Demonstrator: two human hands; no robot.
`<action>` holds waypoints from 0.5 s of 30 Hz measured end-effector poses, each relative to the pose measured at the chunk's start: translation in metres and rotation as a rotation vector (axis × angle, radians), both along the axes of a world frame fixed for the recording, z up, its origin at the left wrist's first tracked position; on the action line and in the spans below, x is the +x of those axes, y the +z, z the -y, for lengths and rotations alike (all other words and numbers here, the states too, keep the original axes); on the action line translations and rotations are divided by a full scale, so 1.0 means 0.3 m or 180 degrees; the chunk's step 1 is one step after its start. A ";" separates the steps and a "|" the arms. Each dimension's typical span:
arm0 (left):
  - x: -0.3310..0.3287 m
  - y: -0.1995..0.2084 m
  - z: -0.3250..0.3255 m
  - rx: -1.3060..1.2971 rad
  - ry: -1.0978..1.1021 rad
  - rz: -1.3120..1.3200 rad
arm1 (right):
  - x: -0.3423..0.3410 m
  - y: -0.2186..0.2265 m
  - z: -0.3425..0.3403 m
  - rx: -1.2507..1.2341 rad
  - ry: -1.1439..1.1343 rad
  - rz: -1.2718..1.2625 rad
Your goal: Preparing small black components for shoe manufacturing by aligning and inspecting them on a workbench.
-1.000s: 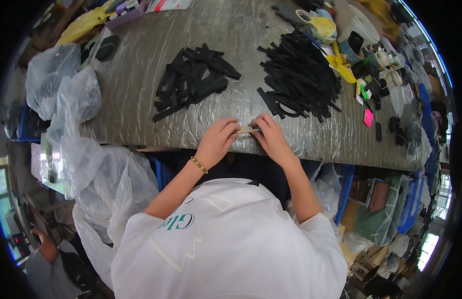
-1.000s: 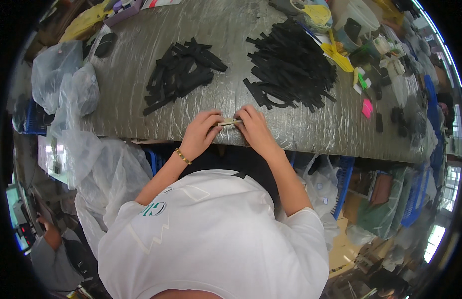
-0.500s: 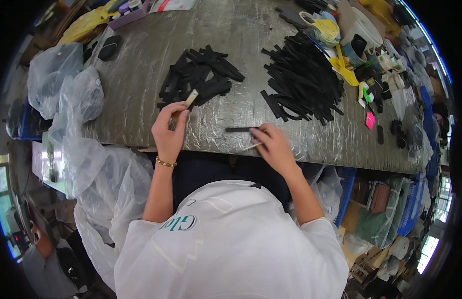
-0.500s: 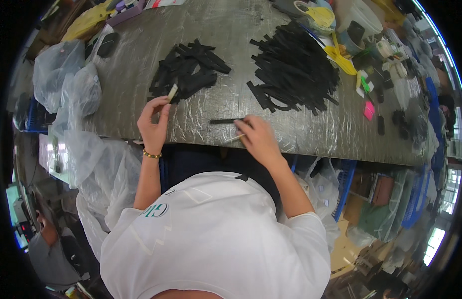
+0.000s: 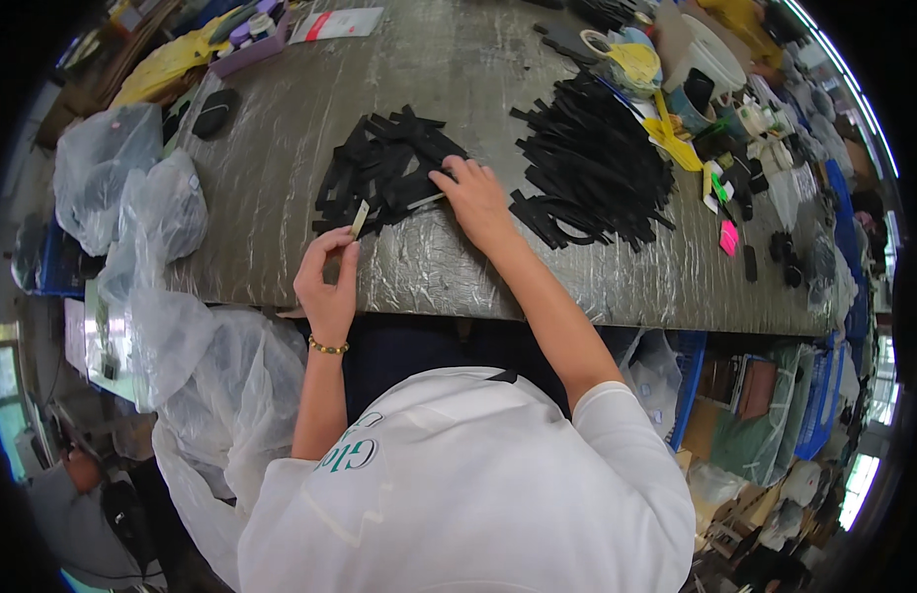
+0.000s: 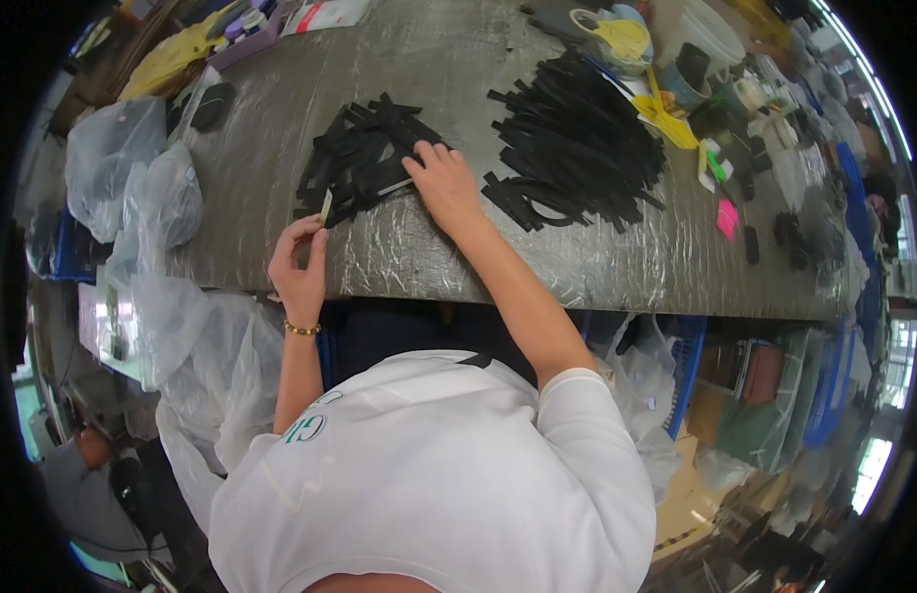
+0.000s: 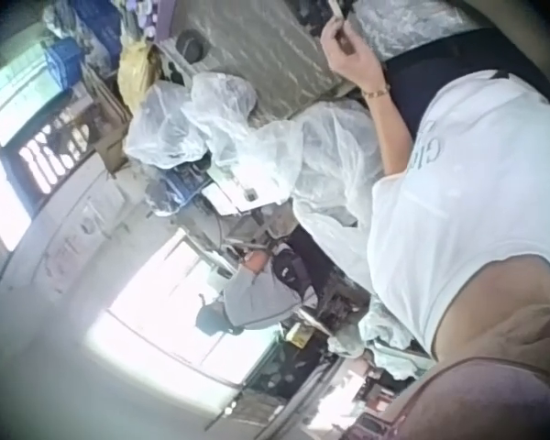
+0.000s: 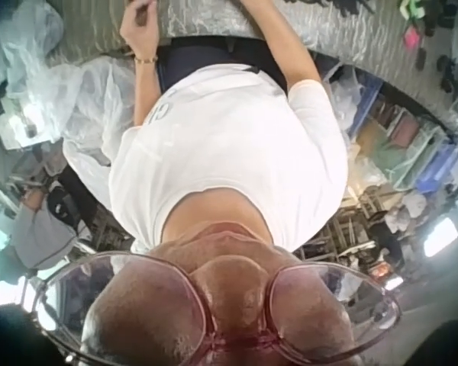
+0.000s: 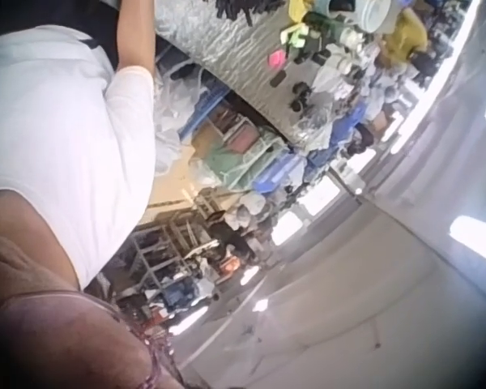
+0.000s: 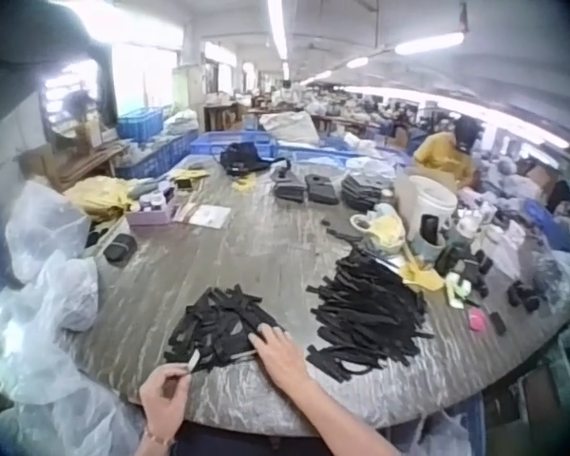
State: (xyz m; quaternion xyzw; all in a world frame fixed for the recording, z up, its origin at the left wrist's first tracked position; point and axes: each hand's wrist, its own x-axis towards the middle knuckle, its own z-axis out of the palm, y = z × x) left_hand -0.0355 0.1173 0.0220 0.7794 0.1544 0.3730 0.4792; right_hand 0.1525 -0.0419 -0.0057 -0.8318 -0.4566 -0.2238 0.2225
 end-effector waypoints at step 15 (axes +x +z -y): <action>0.059 0.041 0.139 0.0305 -0.0772 -0.0175 | -0.267 0.060 0.356 -0.0206 0.0167 -0.0536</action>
